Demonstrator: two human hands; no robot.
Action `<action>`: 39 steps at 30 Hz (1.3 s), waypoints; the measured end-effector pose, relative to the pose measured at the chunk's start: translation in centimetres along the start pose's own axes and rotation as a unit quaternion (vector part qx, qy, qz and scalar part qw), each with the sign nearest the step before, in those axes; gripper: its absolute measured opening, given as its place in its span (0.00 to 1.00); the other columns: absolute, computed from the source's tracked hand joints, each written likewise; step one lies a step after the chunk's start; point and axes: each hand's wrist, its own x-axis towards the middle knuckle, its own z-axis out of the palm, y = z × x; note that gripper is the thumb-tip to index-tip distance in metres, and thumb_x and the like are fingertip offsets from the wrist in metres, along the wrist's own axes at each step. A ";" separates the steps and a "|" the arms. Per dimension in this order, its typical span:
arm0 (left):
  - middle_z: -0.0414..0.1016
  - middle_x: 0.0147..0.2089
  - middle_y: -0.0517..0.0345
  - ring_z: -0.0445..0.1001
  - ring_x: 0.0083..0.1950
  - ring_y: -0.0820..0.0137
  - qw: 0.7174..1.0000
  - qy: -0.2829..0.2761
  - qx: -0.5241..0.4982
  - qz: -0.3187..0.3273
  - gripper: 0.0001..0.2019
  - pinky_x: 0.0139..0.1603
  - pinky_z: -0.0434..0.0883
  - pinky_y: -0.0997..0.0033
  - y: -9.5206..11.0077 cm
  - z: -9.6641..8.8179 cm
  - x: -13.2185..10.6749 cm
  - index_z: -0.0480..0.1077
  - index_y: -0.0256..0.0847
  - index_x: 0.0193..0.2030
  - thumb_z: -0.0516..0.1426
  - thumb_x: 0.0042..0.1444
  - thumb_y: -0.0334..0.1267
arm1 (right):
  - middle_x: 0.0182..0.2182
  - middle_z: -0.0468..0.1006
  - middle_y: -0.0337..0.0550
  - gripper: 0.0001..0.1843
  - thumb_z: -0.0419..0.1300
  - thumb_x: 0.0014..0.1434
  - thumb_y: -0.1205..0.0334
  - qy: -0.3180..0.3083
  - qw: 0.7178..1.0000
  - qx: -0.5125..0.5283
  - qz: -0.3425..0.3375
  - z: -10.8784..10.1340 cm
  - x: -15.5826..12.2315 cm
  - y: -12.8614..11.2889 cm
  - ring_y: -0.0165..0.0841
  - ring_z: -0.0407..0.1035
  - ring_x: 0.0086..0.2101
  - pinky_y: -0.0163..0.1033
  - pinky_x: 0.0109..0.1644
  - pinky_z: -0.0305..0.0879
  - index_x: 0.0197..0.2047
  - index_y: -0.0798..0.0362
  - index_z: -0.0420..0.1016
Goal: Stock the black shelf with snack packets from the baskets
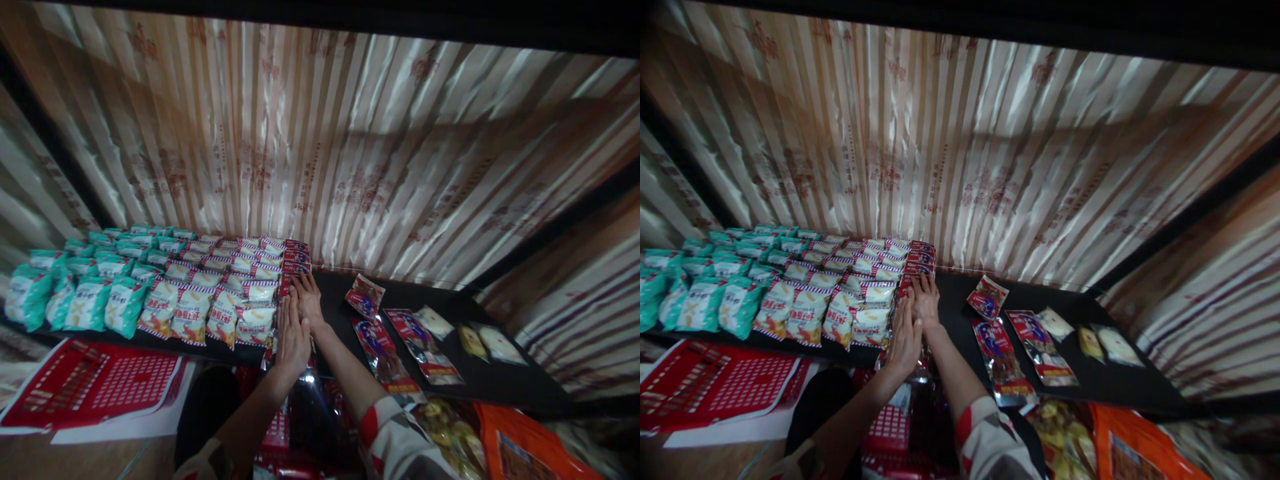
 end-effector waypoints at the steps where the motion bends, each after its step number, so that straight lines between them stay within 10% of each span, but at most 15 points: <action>1: 0.50 0.68 0.38 0.45 0.70 0.60 1.000 0.003 0.004 0.001 0.26 0.66 0.53 0.50 -0.1 0.1 0.0 0.49 0.29 0.65 0.40 0.63 0.40 | 0.58 0.66 0.47 0.20 0.46 0.63 0.58 0.008 1.000 0.008 0.005 0.1 0.0 0.1 0.42 0.47 0.62 0.52 0.59 0.54 0.54 0.49 0.71; 11: 0.51 0.67 0.37 0.44 0.70 0.58 1.000 -0.002 0.014 -0.006 0.26 0.66 0.52 0.49 0.0 0.3 0.0 0.50 0.27 0.65 0.40 0.63 0.39 | 0.55 0.67 0.57 0.26 0.48 0.59 0.54 0.079 0.989 0.092 0.082 -0.6 -1.3 1.1 0.43 0.58 0.55 0.50 0.58 0.56 0.56 0.60 0.66; 39: 0.47 0.69 0.38 0.40 0.70 0.58 0.997 0.006 0.061 0.050 0.24 0.66 0.53 0.46 -0.5 0.2 -1.4 0.54 0.28 0.63 0.42 0.61 0.34 | 0.29 0.76 0.39 0.21 0.53 0.53 0.54 0.077 0.932 0.249 0.251 -3.6 -2.7 0.1 0.33 0.70 0.31 0.38 0.39 0.65 0.48 0.53 0.73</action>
